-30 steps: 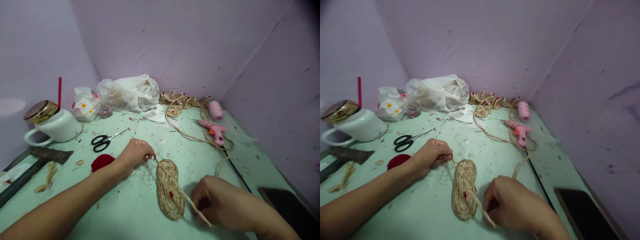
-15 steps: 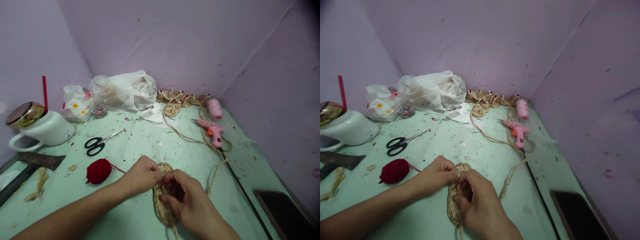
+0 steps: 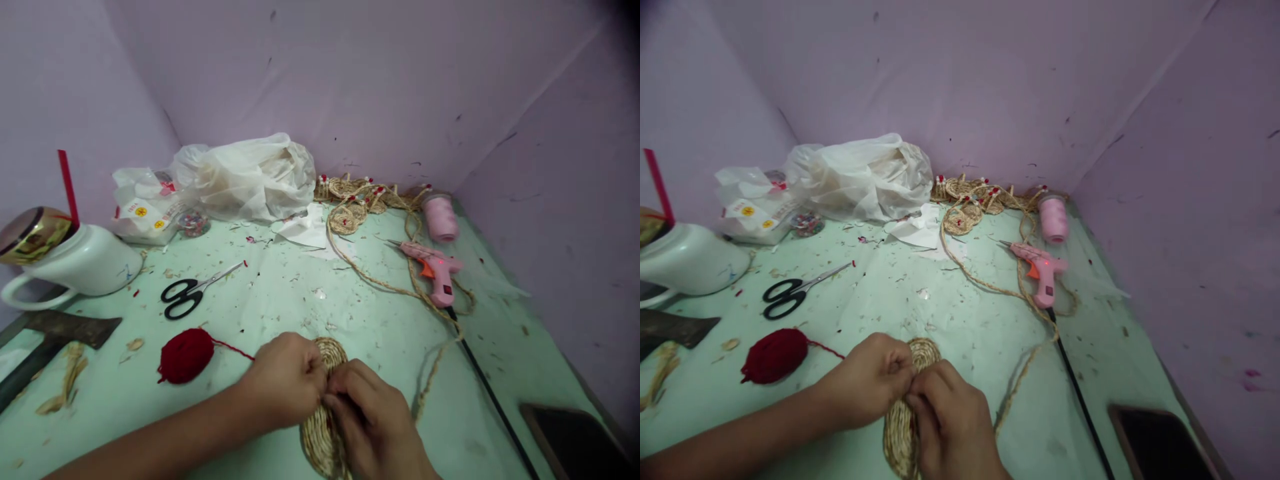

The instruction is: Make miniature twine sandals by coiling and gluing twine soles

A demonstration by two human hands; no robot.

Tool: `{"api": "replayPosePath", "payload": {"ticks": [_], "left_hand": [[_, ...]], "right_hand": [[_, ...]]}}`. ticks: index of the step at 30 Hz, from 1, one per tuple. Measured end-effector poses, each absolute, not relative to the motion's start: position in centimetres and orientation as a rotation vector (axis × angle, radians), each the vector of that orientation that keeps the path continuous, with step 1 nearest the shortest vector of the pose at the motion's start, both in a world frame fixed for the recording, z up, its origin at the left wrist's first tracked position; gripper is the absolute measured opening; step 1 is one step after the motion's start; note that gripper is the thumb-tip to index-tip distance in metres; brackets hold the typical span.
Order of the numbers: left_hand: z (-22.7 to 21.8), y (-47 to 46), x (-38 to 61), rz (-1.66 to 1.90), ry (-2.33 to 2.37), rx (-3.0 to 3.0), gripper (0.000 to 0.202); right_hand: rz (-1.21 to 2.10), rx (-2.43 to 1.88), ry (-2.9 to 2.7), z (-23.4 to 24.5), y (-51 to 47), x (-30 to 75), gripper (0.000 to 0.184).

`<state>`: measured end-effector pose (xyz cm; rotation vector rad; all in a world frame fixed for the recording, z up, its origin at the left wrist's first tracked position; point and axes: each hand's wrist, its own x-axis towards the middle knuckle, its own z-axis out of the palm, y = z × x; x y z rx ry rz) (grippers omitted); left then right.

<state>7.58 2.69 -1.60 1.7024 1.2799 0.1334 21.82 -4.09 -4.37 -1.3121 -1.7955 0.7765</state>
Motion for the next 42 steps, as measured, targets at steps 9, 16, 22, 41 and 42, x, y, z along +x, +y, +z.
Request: {"api": "replayPosePath", "payload": {"ticks": [9,16,22,41,42], "left_hand": [[-1.3,1.4,6.9,0.045,1.31,2.043,0.009],[-1.5,1.0,6.8,0.057,1.284,2.092,0.013],[-1.1,1.8,6.8,0.044,1.344,1.947,0.011],[3.8,1.1,5.7,-0.251,0.959,2.289,0.026],[3.9,1.0,6.1,-0.268,0.89,2.285,0.026]], "right_hand": [[0.757,-1.137,-2.005,-4.0,-3.4,22.5,0.017],[0.767,-1.132,-2.011,-4.2,-3.8,22.7,0.02],[0.908,-1.045,-2.025,-3.9,-3.6,22.7,0.023],[0.751,-1.261,-1.793,-4.2,-4.1,21.9,0.01],[0.723,-1.227,-1.821,-4.1,-4.0,21.9,0.013]]}}
